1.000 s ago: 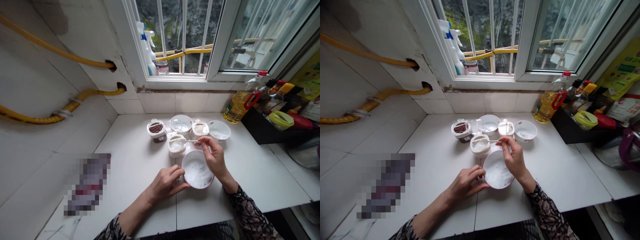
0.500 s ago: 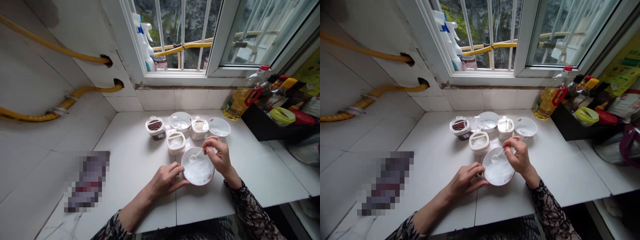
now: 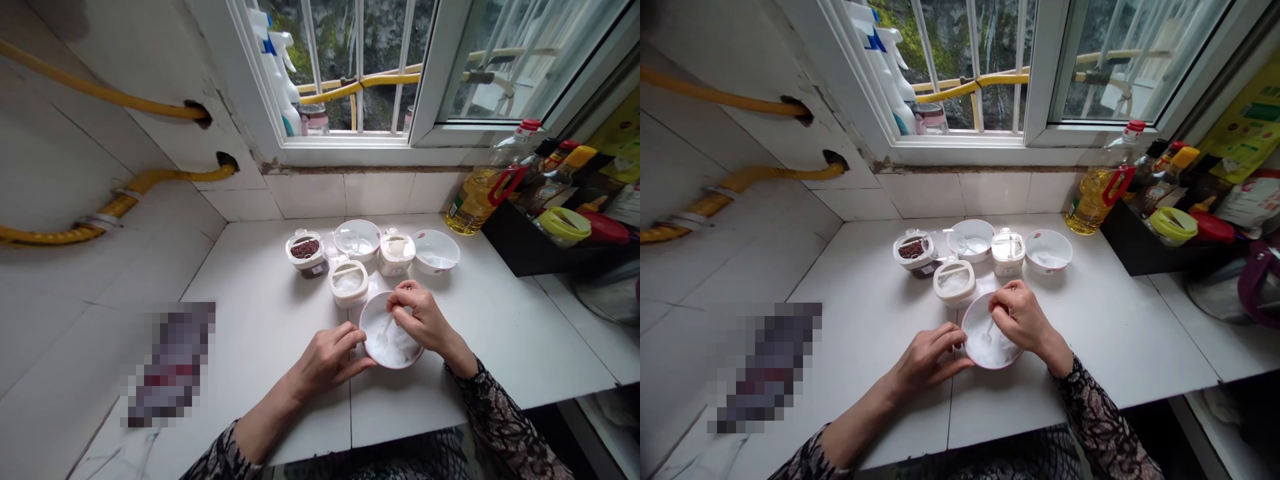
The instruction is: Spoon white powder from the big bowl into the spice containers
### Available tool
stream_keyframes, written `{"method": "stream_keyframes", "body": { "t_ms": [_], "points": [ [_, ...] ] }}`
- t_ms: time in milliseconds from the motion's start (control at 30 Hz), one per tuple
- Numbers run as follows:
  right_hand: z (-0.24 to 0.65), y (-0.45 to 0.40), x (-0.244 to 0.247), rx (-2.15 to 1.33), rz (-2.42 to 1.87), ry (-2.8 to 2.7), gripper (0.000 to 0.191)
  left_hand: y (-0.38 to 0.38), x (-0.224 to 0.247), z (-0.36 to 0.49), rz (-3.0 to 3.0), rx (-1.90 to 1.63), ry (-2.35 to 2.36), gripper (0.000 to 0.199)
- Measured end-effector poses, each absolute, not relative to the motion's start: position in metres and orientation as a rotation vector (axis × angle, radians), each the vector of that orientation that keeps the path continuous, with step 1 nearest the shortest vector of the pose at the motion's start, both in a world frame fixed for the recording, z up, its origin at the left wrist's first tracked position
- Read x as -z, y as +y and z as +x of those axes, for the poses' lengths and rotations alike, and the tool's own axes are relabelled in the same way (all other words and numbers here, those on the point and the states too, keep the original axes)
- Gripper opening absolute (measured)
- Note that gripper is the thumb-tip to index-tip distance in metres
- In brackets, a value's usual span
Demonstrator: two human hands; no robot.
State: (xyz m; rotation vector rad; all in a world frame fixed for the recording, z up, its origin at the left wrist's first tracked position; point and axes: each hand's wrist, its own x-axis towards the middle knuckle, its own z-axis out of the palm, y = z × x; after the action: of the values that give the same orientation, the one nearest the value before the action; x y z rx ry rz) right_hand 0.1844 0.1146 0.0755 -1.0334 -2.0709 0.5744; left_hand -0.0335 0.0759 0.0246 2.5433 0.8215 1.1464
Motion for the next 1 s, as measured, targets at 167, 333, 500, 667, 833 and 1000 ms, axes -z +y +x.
{"method": "stream_keyframes", "body": {
  "t_ms": [167,333,500,667,833,1000],
  "points": [
    [0.186,0.114,-0.079,-0.747,-1.167,-1.887,0.020,0.076,-0.025,-0.034,2.541,-1.163,0.807,0.024],
    [0.188,0.115,-0.085,-1.001,-1.257,-1.670,0.016,0.076,-0.026,-0.033,2.545,-1.163,0.803,0.023],
    [0.187,0.116,-0.087,-1.143,-1.279,-1.519,0.014,0.077,-0.028,-0.033,2.549,-1.159,0.801,0.022],
    [0.187,0.117,-0.087,-1.178,-1.281,-1.472,0.013,0.077,-0.027,-0.033,2.548,-1.166,0.799,0.023],
    [0.188,0.123,-0.082,-1.247,-1.245,-1.379,0.013,0.077,-0.027,-0.033,2.552,-1.172,0.802,0.023],
    [0.181,0.127,-0.083,-1.105,-1.171,-1.343,0.011,0.076,-0.028,-0.033,2.562,-1.159,0.820,0.024]
  ]
}}
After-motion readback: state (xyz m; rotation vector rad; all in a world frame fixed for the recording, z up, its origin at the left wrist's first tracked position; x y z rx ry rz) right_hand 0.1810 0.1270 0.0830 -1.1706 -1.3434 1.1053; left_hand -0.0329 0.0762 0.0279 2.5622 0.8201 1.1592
